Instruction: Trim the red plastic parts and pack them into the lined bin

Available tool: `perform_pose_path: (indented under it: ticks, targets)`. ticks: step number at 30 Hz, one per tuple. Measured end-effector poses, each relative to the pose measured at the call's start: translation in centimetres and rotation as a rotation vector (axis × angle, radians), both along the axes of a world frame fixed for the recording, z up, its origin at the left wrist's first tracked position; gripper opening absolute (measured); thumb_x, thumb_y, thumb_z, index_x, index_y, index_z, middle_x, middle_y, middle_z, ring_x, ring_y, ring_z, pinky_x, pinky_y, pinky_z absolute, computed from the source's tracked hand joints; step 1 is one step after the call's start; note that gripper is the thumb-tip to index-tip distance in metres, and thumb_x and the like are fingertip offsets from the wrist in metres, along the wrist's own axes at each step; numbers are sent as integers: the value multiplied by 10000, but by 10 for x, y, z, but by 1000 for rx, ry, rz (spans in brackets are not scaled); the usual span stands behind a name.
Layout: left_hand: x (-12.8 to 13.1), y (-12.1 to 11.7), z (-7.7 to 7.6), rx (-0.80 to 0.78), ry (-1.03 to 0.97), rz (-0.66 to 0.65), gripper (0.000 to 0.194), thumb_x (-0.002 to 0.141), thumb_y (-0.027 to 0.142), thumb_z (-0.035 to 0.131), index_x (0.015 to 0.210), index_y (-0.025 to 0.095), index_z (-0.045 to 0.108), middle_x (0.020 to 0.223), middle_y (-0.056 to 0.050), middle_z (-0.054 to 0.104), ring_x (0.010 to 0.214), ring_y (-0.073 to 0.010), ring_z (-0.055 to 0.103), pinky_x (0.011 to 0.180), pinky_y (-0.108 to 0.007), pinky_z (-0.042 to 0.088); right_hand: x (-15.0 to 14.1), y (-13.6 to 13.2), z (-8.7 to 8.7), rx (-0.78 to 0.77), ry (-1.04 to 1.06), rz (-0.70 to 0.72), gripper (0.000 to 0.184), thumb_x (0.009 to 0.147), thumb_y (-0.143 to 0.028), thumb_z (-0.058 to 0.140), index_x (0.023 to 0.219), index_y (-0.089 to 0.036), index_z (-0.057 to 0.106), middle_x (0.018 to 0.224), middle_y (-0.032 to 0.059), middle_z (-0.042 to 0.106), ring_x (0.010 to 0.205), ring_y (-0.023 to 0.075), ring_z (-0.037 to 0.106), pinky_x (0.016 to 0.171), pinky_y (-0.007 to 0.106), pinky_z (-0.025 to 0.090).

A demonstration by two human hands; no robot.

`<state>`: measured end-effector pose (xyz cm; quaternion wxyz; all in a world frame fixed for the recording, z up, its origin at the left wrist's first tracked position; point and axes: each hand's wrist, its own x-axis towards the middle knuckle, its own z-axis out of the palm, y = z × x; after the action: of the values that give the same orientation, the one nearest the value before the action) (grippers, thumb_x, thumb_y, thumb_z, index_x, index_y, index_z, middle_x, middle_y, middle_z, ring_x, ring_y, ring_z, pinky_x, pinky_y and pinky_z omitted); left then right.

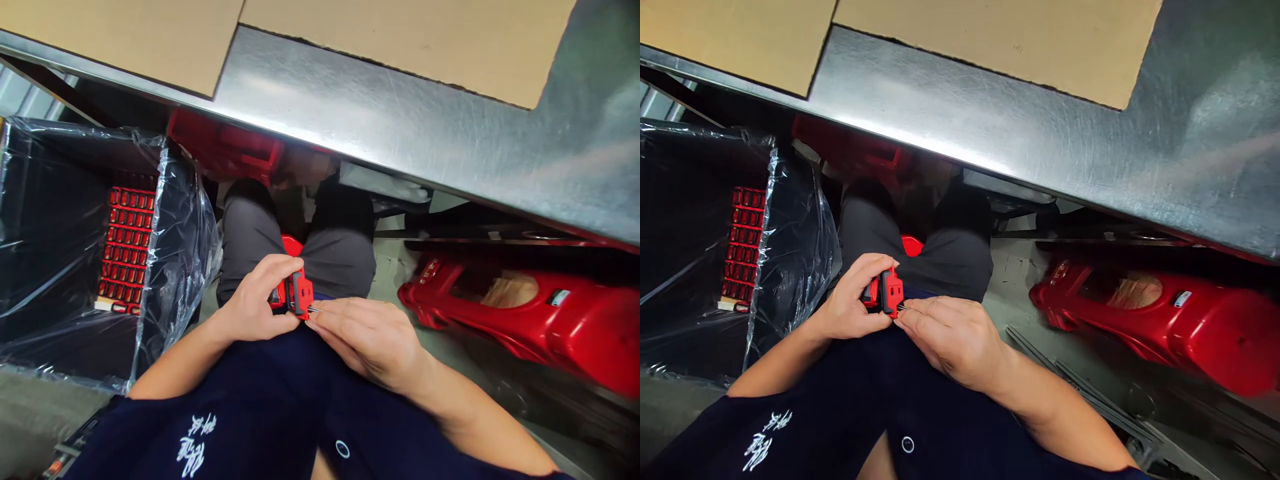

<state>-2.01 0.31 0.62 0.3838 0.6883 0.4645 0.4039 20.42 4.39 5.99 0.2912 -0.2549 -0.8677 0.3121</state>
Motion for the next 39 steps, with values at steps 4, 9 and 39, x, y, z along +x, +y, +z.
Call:
perform_pose_path:
  ticks: [4,9,39]
  targets:
    - [0,-1,-8,-26,-156,65,791,742,279,818,1454,253,473,1293,-127,622,1167,-272,624,1007,-456,550,-4,-1,0,-46,31,-108,177,917,-103,678,1035,-212,753,917,51,821,811,198,804,762,292,688]
    - [3,-10,-18,-191,-413,103,828,768,445,854,1468,312,432,1410,-131,582,1095,-219,658,932,-366,573,-6,2,0,-118,120,-183,155,873,-101,745,971,-221,751,868,49,815,780,214,803,712,298,688]
    - [8,-20,-27,-284,-668,156,876,721,390,902,1463,351,437,1482,-136,510,804,-119,618,648,-250,552,51,195,-30,94,-128,-983,403,857,-357,801,1197,-148,739,1079,128,792,992,259,765,902,408,581]
